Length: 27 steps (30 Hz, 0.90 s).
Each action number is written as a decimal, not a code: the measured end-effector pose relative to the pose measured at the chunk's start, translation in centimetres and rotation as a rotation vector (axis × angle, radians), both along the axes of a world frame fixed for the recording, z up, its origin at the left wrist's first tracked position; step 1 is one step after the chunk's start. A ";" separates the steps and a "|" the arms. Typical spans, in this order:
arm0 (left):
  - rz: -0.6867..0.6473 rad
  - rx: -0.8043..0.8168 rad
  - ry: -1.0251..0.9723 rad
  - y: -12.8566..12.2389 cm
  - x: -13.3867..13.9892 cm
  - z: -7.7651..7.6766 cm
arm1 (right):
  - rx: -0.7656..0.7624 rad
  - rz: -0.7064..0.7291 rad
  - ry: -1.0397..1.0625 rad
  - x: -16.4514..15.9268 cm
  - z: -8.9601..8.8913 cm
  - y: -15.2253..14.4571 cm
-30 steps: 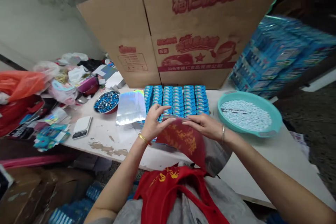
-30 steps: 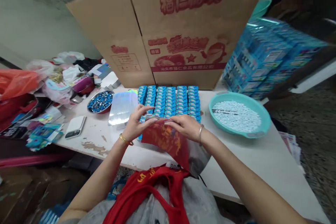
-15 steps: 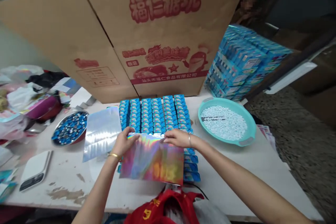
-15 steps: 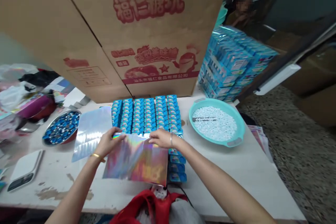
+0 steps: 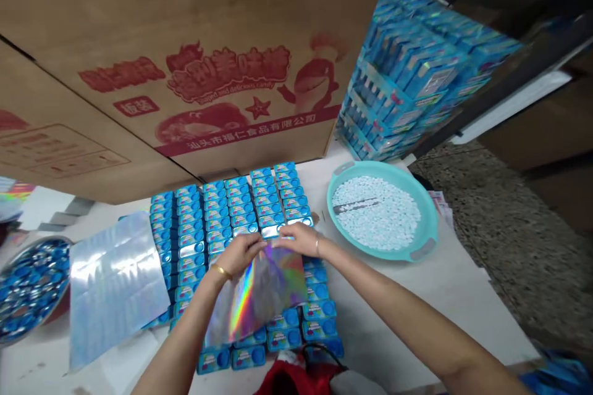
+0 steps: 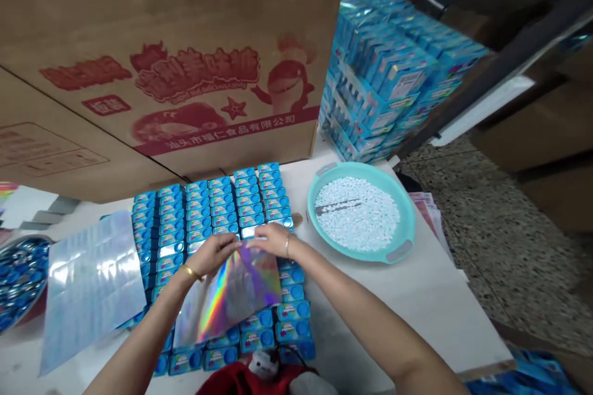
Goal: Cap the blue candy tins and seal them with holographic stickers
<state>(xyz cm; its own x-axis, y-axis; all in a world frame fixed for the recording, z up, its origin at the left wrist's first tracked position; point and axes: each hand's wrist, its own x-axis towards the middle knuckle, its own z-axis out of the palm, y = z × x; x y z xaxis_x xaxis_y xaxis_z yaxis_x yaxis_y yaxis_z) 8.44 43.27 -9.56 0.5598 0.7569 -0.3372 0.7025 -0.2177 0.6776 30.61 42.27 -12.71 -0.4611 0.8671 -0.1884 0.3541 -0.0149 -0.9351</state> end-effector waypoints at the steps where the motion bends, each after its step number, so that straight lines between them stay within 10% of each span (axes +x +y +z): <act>1: 0.020 -0.012 0.003 0.7 -0.1 -0.3 | -0.022 -0.049 0.040 0.6 -0.6 0.3; 15: -0.086 0.493 0.227 6.0 7.3 -3.1 | -0.304 -0.499 0.311 1.2 -3.9 3.2; 27: -0.015 0.510 0.219 7.0 8.2 -5.2 | -0.423 -0.581 0.354 -0.1 -5.7 6.4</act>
